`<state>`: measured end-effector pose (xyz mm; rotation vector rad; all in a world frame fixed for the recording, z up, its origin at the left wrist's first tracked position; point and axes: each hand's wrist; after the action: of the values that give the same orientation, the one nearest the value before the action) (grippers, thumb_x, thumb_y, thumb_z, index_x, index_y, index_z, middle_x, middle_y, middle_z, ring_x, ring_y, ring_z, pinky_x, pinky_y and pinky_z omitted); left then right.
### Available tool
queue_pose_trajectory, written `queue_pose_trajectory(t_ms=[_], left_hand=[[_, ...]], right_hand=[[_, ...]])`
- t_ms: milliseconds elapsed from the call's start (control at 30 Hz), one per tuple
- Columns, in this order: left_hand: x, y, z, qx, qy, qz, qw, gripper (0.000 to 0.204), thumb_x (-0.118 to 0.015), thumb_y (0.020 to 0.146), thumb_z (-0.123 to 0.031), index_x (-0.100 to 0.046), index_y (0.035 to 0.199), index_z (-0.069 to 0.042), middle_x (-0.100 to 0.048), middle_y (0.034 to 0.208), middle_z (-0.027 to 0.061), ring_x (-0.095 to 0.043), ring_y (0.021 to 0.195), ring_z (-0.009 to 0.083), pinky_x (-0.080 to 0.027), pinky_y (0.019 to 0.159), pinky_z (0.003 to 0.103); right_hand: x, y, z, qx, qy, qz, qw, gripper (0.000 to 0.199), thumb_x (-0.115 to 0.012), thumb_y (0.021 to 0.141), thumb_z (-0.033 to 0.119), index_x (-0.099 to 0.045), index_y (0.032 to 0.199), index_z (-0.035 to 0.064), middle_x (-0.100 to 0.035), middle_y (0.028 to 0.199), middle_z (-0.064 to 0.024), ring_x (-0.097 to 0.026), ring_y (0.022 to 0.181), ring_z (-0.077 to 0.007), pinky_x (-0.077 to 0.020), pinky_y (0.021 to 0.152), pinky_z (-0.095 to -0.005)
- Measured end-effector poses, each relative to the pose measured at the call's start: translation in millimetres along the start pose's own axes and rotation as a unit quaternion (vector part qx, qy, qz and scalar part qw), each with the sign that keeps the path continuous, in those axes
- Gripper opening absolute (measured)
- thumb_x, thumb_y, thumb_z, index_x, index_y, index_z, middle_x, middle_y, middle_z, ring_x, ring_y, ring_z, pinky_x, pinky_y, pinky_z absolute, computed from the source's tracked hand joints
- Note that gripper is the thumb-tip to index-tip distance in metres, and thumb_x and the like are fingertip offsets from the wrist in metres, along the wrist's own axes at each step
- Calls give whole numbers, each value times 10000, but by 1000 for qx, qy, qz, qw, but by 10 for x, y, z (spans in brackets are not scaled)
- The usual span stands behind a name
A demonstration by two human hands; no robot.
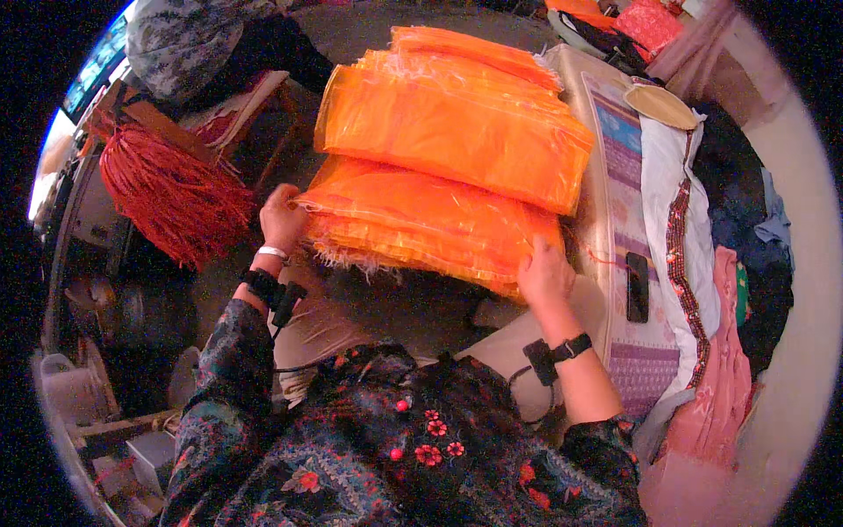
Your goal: Tying bundles of orange plastic bags using red string.
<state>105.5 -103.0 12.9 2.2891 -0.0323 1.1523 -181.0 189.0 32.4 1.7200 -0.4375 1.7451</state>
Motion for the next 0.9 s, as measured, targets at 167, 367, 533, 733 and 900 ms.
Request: queue_pose_trajectory(t_ms=[167, 367, 533, 733, 900], left_hand=[[165, 59, -68, -183, 0, 27, 983, 204, -508, 624, -9, -560, 811, -73, -505, 698, 62, -506, 740, 258, -389, 687, 373], [353, 69, -87, -376, 24, 61, 924, 196, -524, 616, -36, -579, 800, -76, -498, 707, 96, -496, 734, 272, -389, 657, 353], [225, -34, 82, -275, -14, 66, 959, 195, -525, 623, -8, -595, 800, -50, -529, 718, 105, -517, 732, 291, -400, 665, 374], [182, -33, -8, -170, -102, 92, 976, 193, -508, 648, 17, -603, 813, -13, -584, 740, 119, -563, 706, 298, -446, 637, 352], [141, -9, 54, -85, -187, 108, 973, 259, -465, 670, 53, -611, 877, 0, -621, 795, 135, -601, 699, 222, -459, 634, 281]], right_hand=[[-9, -139, -324, -3, 68, -56, 996, 303, -543, 700, 59, -540, 1003, 73, -598, 737, -122, -596, 644, -293, -465, 576, -392], [-220, -296, -606, -19, 338, 24, 941, 221, -610, 767, 83, -581, 974, 12, -547, 644, 23, -499, 564, -46, -402, 472, -213], [111, -108, -485, -123, 449, 97, 879, 196, -628, 709, 41, -576, 890, -15, -562, 668, -28, -561, 652, -95, -447, 561, -235], [-71, 4, -647, -53, 422, 9, 905, 175, -596, 715, 48, -564, 881, 0, -533, 651, -3, -513, 624, -68, -422, 556, -216], [-100, 26, -590, -66, 487, -7, 871, 141, -578, 732, 53, -554, 862, 3, -534, 700, -6, -490, 626, -64, -410, 564, -211]])
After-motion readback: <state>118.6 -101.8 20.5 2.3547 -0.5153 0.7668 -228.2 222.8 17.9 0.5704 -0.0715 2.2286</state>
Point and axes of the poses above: each hand's wrist, its own y-axis towards the middle knuckle, its own x-axis out of the back of the hand, z = x × y
